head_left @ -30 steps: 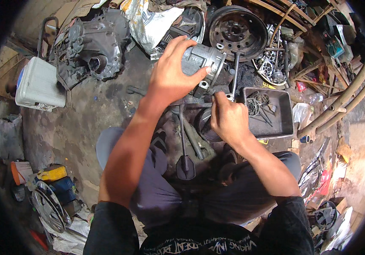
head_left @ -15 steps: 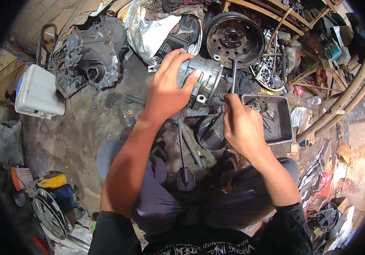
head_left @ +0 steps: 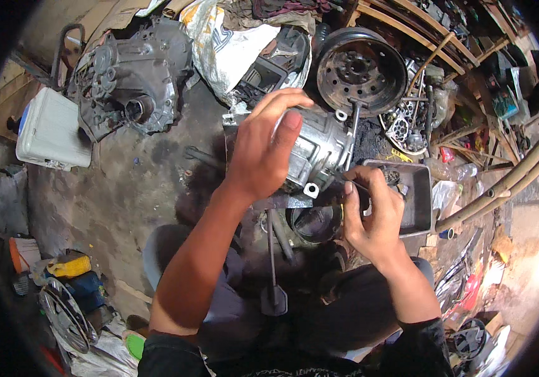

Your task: The person is seated on the floor in a cluttered workshop, using a wrench to tighten bolts on a metallic mechanical component. They briefly pour liquid from a plastic bottle onto the part before continuing to tighten the bolts.

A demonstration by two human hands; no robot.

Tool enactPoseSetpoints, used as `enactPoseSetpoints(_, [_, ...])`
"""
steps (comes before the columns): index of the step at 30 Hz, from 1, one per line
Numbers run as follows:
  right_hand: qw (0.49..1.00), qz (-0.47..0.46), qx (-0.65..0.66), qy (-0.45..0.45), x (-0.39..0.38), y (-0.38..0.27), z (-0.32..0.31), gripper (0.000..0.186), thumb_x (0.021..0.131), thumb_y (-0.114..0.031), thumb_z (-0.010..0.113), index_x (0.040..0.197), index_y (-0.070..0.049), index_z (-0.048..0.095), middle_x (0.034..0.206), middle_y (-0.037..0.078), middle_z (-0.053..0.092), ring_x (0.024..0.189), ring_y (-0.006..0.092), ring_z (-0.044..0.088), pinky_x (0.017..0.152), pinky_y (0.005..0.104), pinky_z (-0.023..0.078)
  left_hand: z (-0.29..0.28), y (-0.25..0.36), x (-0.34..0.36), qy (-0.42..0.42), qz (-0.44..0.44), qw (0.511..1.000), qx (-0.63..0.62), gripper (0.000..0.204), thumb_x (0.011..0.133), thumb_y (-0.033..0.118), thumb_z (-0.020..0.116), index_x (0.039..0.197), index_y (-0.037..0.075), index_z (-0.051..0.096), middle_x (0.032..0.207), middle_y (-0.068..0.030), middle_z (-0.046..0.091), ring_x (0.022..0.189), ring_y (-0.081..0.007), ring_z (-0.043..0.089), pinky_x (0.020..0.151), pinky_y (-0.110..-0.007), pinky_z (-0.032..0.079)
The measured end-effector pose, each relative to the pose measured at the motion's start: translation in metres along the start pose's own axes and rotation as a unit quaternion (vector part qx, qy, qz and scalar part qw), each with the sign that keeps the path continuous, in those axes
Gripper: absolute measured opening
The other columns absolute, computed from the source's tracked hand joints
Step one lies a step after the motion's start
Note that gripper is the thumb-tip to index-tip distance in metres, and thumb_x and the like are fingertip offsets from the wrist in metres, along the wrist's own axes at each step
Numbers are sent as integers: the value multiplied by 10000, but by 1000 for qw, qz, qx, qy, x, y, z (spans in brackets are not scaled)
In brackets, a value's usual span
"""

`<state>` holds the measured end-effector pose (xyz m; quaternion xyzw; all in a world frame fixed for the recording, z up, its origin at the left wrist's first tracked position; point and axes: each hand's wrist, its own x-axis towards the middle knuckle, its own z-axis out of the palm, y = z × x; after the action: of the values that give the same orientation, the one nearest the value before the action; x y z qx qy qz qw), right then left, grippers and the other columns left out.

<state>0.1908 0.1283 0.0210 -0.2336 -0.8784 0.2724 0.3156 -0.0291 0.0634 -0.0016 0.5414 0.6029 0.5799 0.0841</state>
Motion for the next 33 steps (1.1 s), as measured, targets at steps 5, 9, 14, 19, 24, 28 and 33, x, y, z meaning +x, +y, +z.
enactPoseSetpoints(5, [995, -97, -1, 9, 9, 3, 0, 151, 887, 97, 699, 1027, 43, 677, 904, 176, 748, 723, 317, 749, 661, 368, 580, 4, 1, -2, 12, -20, 1000, -18, 638, 1136, 465, 308, 1238, -21, 708, 1368, -255, 680, 1317, -397, 639, 1150, -439, 434])
enactPoseSetpoints(9, [996, -91, 12, -13, 11, 4, 5, 153, 868, 118, 693, 1008, 61, 669, 910, 177, 755, 726, 310, 754, 656, 367, 586, 2, -3, -4, 21, -26, 996, -79, 410, 1079, 375, 581, 1187, -4, 693, 1325, -283, 664, 1279, -456, 644, 1119, -463, 481])
enactPoseSetpoints(14, [995, -72, 7, -63, 15, 4, 6, 163, 873, 109, 691, 1020, 41, 671, 894, 182, 748, 708, 318, 746, 648, 371, 579, 2, -2, -3, 33, 0, 998, -59, 409, 1059, 313, 541, 1190, -56, 657, 1284, -298, 667, 1242, -457, 656, 1089, -480, 491])
enactPoseSetpoints(19, [993, -13, 33, -111, 9, -2, 10, 159, 852, 98, 708, 987, 21, 670, 862, 171, 730, 668, 342, 714, 629, 396, 564, 2, 4, -2, 35, -24, 998, -50, 517, 1059, 353, 429, 1197, -90, 658, 1316, -322, 671, 1249, -433, 669, 1098, -466, 480])
enactPoseSetpoints(24, [989, -113, -42, -87, 10, 7, 8, 187, 838, 92, 724, 996, 4, 676, 872, 152, 742, 660, 318, 713, 620, 389, 551, 2, 3, -2, 31, -12, 998, -47, 483, 1050, 342, 456, 1180, -86, 637, 1287, -317, 674, 1214, -436, 677, 1075, -467, 491])
enactPoseSetpoints(28, [993, -101, -65, -17, 17, 2, 8, 182, 841, 76, 736, 995, -8, 687, 870, 135, 752, 658, 307, 714, 625, 395, 552, 5, -6, -2, 57, 38, 997, -37, 369, 1032, 290, 659, 1133, -62, 610, 1199, -312, 656, 1134, -488, 666, 1011, -493, 523])
enactPoseSetpoints(33, [993, -57, -19, -104, 10, 2, 6, 155, 850, 31, 771, 972, -35, 703, 824, 144, 739, 628, 316, 702, 619, 383, 541, 6, -1, -4, 50, 3, 998, -30, 449, 1066, 342, 458, 1144, -68, 623, 1274, -310, 671, 1184, -438, 681, 1052, -464, 497])
